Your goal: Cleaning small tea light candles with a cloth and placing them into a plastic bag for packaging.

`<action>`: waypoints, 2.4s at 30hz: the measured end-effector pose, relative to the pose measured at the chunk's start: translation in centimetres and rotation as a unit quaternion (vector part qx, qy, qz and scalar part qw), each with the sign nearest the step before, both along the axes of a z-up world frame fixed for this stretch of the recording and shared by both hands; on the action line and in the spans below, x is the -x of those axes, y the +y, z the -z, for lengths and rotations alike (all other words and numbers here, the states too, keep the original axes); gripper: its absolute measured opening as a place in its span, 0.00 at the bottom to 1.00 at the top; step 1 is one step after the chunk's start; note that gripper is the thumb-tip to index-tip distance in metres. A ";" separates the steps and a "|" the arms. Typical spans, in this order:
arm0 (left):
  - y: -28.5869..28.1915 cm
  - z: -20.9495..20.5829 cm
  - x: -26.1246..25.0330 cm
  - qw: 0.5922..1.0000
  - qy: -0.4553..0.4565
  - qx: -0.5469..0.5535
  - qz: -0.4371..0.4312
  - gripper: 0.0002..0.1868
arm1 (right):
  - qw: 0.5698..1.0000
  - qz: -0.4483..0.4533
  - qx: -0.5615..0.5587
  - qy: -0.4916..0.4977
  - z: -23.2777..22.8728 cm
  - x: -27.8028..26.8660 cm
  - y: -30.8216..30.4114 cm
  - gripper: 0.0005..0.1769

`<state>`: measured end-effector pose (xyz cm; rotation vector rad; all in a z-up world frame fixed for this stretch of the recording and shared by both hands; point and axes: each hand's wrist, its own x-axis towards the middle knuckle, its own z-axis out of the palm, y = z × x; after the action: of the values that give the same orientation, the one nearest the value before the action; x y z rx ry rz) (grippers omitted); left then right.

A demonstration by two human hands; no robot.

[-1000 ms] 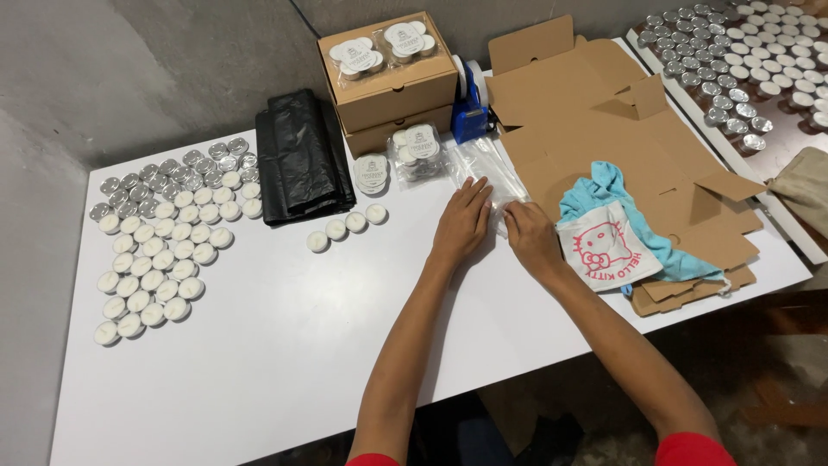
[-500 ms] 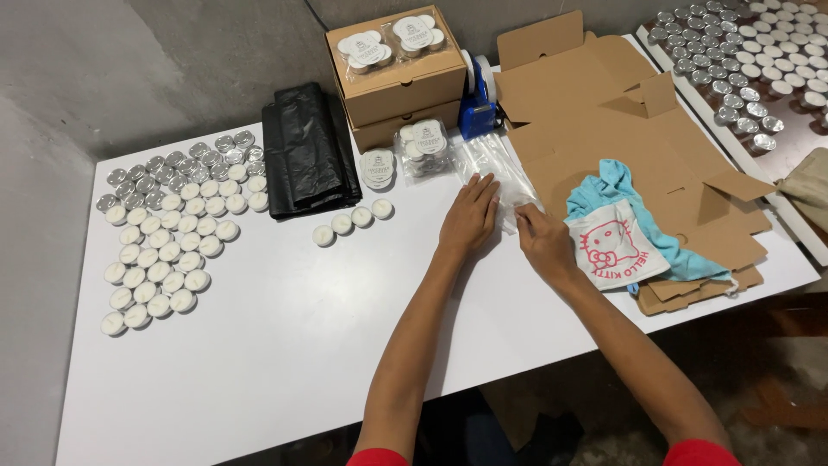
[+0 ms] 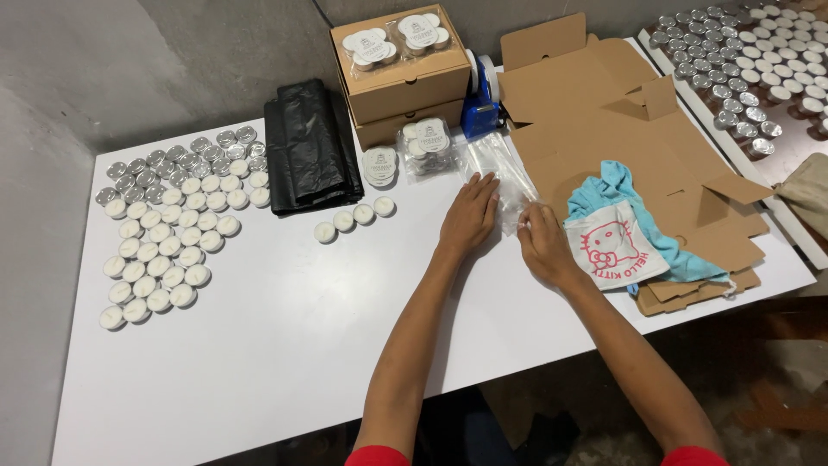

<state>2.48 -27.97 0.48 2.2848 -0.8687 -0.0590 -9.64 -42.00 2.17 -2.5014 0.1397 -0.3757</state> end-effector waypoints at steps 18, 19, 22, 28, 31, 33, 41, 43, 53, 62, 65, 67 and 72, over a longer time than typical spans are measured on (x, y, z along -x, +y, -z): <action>3.4 -1.5 2.2 0.954 0.034 0.298 0.011 0.20 | 0.921 0.122 -0.264 -0.260 -2.9 9.3 -4.7 0.08; 4.2 -1.7 2.4 0.954 0.034 0.299 0.010 0.20 | 0.921 0.121 -0.264 -0.259 -2.5 8.7 -5.0 0.08; 7.3 -1.7 4.0 0.928 0.103 0.357 0.014 0.21 | 0.891 0.137 -0.369 -0.224 -2.6 7.4 -3.9 0.12; 14.4 -2.2 6.9 0.905 0.232 0.349 0.075 0.27 | 0.777 0.092 -0.622 -0.041 -1.7 4.3 1.3 0.12; 16.7 -1.6 7.5 0.869 0.304 0.377 0.100 0.32 | 0.779 0.052 -0.625 0.020 -0.7 2.6 5.0 0.12; 18.4 -2.4 8.3 0.803 0.390 0.444 0.072 0.27 | 0.795 0.017 -0.605 0.052 -1.2 2.0 8.2 0.10; 25.9 -3.0 8.0 0.767 0.394 0.503 -0.050 0.19 | 0.862 -0.071 -0.490 0.112 -1.7 -1.7 15.3 0.15; 27.1 -3.4 8.1 0.761 0.395 0.510 -0.066 0.19 | 0.880 -0.086 -0.455 0.108 -0.5 -2.9 16.0 0.16; 28.4 -3.4 7.2 0.751 0.374 0.515 -0.177 0.14 | 0.908 -0.066 -0.405 0.081 -3.1 -3.6 20.1 0.09; 28.6 -3.3 6.9 0.732 0.387 0.525 -0.195 0.14 | 0.906 -0.079 -0.416 0.013 -1.4 -5.7 17.2 0.07; 28.7 -3.6 6.9 0.734 0.396 0.518 -0.191 0.15 | 0.968 -0.086 -0.235 -0.026 0.3 -9.0 15.2 0.13; 28.7 -3.9 7.2 0.738 0.398 0.511 -0.189 0.15 | 0.988 -0.095 -0.116 -0.042 0.2 -10.1 15.1 0.18; 28.7 -4.4 7.5 0.745 0.393 0.501 -0.198 0.13 | 0.994 -0.053 0.088 0.039 -2.0 -10.7 17.5 0.35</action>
<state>-4.98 0.68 4.86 1.1468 0.1006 -0.2703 1.01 -24.46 4.22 -2.6853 0.0060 -0.2560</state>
